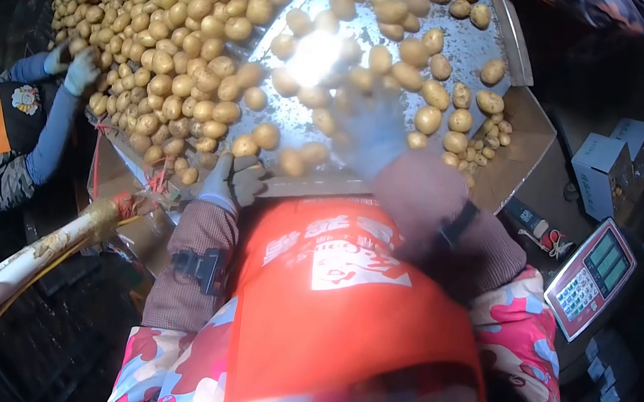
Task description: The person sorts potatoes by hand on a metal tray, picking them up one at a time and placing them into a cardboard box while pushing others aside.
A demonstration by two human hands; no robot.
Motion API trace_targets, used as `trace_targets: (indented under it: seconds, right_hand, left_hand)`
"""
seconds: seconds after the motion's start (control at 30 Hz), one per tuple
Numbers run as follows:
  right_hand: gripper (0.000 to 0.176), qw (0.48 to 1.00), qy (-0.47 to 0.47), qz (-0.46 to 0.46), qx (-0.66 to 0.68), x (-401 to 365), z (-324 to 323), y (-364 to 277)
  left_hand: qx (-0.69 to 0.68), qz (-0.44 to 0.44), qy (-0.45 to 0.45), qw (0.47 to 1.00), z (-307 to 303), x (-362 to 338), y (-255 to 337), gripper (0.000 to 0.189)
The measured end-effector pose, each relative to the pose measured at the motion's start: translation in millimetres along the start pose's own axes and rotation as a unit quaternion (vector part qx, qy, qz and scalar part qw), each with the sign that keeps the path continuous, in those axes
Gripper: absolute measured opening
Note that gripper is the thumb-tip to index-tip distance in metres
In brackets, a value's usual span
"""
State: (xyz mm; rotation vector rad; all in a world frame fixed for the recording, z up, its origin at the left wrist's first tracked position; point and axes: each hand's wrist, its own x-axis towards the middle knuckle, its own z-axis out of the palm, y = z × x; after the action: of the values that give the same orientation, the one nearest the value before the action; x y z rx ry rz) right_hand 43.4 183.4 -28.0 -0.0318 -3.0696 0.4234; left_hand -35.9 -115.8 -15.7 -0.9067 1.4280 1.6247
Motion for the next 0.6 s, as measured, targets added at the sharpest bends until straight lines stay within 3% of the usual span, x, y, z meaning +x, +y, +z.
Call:
trace_targets:
  seconds: [0.03,0.1,0.17,0.2,0.27,0.43,0.57,0.6]
  right_hand:
    - [0.058,0.999,0.004,-0.039,0.022,-7.0,0.3,3.8]
    - [0.055,0.987,-0.146,0.059,0.024,13.8,-41.4,30.1]
    - [0.053,0.978,-0.166,0.127,0.015,14.5,-62.0,61.9]
    - [0.053,0.984,-0.106,0.145,0.002,5.4,-64.5,85.9]
    - [0.053,0.999,0.042,0.006,-0.021,-19.0,-33.4,149.1]
    - [0.050,0.989,0.010,-0.001,-0.145,-96.3,-42.2,201.7]
    - [0.047,0.981,-0.078,0.006,-0.176,-119.6,-80.4,179.6]
    - [0.044,0.986,-0.053,-0.046,-0.151,-105.1,-97.9,151.2]
  left_hand:
    - [0.009,0.006,-0.004,1.000,2.0,2.2,2.9,0.060]
    - [0.024,0.010,-0.003,1.000,-2.9,2.3,0.2,0.061]
    - [0.016,0.001,0.007,1.000,-0.6,-0.3,-0.6,0.060]
    - [0.011,0.000,0.011,1.000,0.2,-0.6,0.9,0.059]
    - [0.028,0.002,-0.008,1.000,-6.3,1.0,1.1,0.059]
    - [0.014,-0.002,-0.022,1.000,-8.2,2.3,-1.3,0.059]
    - [-0.001,-0.005,-0.049,0.999,-9.9,2.5,-3.0,0.057]
    - [-0.012,-0.009,-0.060,0.998,-10.2,2.1,-2.7,0.055]
